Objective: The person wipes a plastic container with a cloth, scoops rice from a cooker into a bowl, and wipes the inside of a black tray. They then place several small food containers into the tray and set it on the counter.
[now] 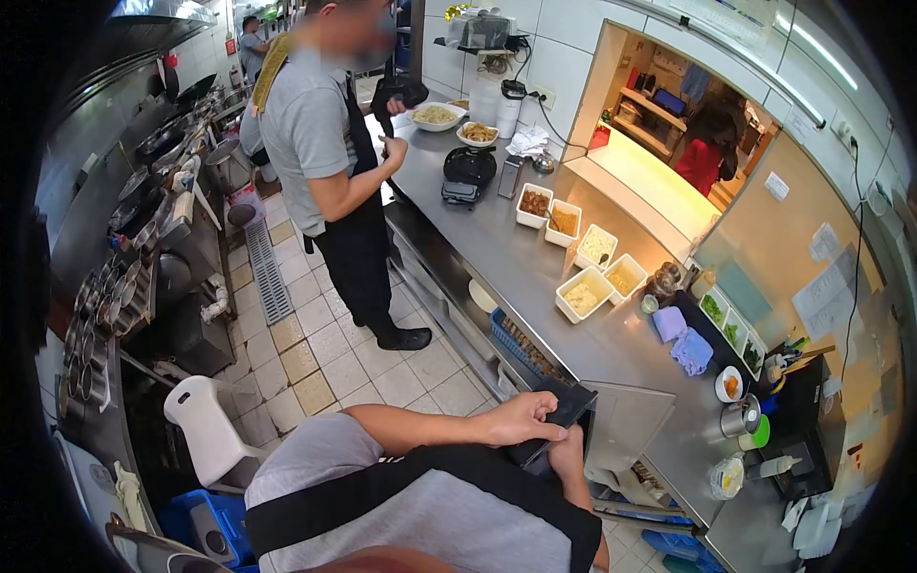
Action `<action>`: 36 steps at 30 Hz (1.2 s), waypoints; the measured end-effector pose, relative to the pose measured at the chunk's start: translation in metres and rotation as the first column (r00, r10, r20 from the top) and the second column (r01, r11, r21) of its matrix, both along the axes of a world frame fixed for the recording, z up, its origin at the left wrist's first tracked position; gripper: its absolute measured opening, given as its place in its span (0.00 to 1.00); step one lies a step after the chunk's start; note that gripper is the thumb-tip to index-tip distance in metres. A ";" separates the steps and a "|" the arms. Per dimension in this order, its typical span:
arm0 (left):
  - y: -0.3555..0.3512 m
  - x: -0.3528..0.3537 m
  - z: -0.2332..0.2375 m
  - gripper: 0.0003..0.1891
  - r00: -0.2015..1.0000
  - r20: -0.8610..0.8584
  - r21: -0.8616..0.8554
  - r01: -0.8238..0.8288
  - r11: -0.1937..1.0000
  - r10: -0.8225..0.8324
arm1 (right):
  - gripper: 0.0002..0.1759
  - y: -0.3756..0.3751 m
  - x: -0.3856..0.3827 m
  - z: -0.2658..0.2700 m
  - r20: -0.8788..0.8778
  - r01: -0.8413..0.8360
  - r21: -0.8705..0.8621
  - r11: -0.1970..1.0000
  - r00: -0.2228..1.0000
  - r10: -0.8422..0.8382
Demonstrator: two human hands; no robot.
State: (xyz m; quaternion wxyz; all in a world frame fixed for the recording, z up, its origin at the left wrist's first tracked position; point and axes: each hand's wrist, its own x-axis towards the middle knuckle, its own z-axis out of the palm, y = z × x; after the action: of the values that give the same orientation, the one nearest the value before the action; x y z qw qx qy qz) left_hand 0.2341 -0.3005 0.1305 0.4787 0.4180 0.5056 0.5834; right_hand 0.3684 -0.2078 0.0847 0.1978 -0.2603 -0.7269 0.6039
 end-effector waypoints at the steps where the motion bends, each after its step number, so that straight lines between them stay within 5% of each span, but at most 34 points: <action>1: 0.000 -0.005 0.000 0.12 1.000 -0.005 -0.026 -0.008 1.000 0.008 | 0.10 0.001 -0.003 -0.001 0.021 -0.068 0.042 0.997 0.998 0.067; 3: 0.002 -0.013 -0.003 0.11 0.993 0.122 -0.043 0.004 0.999 0.001 | 0.10 -0.025 -0.017 -0.005 -0.199 -0.087 -0.021 0.996 0.977 0.082; 5: 0.003 -0.019 -0.005 0.10 0.985 0.173 -0.048 0.027 0.998 -0.018 | 0.10 -0.033 -0.021 -0.008 -0.220 -0.153 -0.051 0.987 0.966 0.138; 10: 0.001 -0.026 0.007 0.11 0.962 0.272 -0.016 -0.012 1.000 0.016 | 0.11 -0.004 0.011 -0.026 0.219 -0.376 -0.146 0.915 0.890 0.401; 11: 0.002 -0.032 0.007 0.10 0.986 0.165 -0.018 -0.029 0.999 0.032 | 0.09 0.000 0.016 -0.032 0.187 -0.370 -0.102 0.924 0.905 0.383; 13: 0.002 -0.040 0.023 0.09 0.928 0.365 0.034 0.064 0.997 -0.072 | 0.06 0.005 0.036 -0.067 0.193 -0.315 -0.047 0.948 0.928 0.318; 15: -0.001 -0.048 0.045 0.09 0.976 0.220 -0.010 0.000 1.000 0.002 | 0.06 0.015 0.062 -0.113 0.262 -0.257 0.006 0.966 0.933 0.246; 16: 0.008 -0.055 0.032 0.10 0.999 -0.034 0.065 -0.008 0.998 0.011 | 0.09 0.028 0.077 -0.130 0.511 -0.418 0.260 0.871 0.824 0.243; 17: 0.007 -0.055 0.044 0.12 1.000 -0.017 -0.078 -0.004 0.997 0.003 | 0.10 0.032 0.084 -0.124 0.842 -0.528 0.238 0.815 0.530 0.098; 19: 0.012 -0.052 0.045 0.12 0.990 0.143 -0.050 -0.007 0.999 0.015 | 0.09 0.058 0.140 -0.178 0.824 -0.329 0.474 0.817 0.491 -0.281; 21: 0.010 -0.033 0.069 0.11 0.979 0.202 -0.075 0.003 0.997 0.012 | 0.14 0.062 0.164 -0.123 0.724 -0.146 0.537 0.831 0.584 -0.366; 23: 0.017 -0.023 0.058 0.10 0.977 0.202 -0.084 -0.044 0.995 0.061 | 0.15 0.043 0.163 -0.062 0.437 0.140 0.713 0.687 0.677 -0.592; 26: 0.024 -0.002 0.054 0.10 0.976 0.216 -0.120 0.034 0.992 -0.008 | 0.16 0.037 0.157 -0.068 0.175 0.298 0.652 0.698 0.836 -0.520; 29: 0.029 0.027 0.062 0.11 0.973 0.232 -0.124 0.039 0.992 -0.009 | 0.15 0.033 0.159 -0.117 0.033 0.247 0.551 0.797 0.948 -0.317; 32: 0.027 0.053 0.078 0.12 0.981 0.191 -0.115 0.044 0.992 -0.022 | 0.15 0.041 0.200 -0.187 0.286 0.246 0.565 0.787 0.836 -0.468; 33: 0.028 0.062 0.079 0.12 0.985 0.169 -0.115 0.048 0.992 -0.028 | 0.15 0.044 0.215 -0.190 0.578 0.057 0.535 0.843 0.702 -0.415; 36: 0.034 0.066 0.071 0.15 0.992 0.102 -0.106 0.090 0.990 -0.079 | 0.16 0.045 0.245 -0.159 0.546 0.287 0.572 0.769 0.567 -0.617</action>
State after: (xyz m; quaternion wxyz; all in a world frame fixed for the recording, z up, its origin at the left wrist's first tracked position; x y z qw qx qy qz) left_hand 0.3002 -0.2660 0.2019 0.5496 0.3831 0.4950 0.5534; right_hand 0.6138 -0.1628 -0.0741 0.1056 -0.6041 -0.7614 0.2100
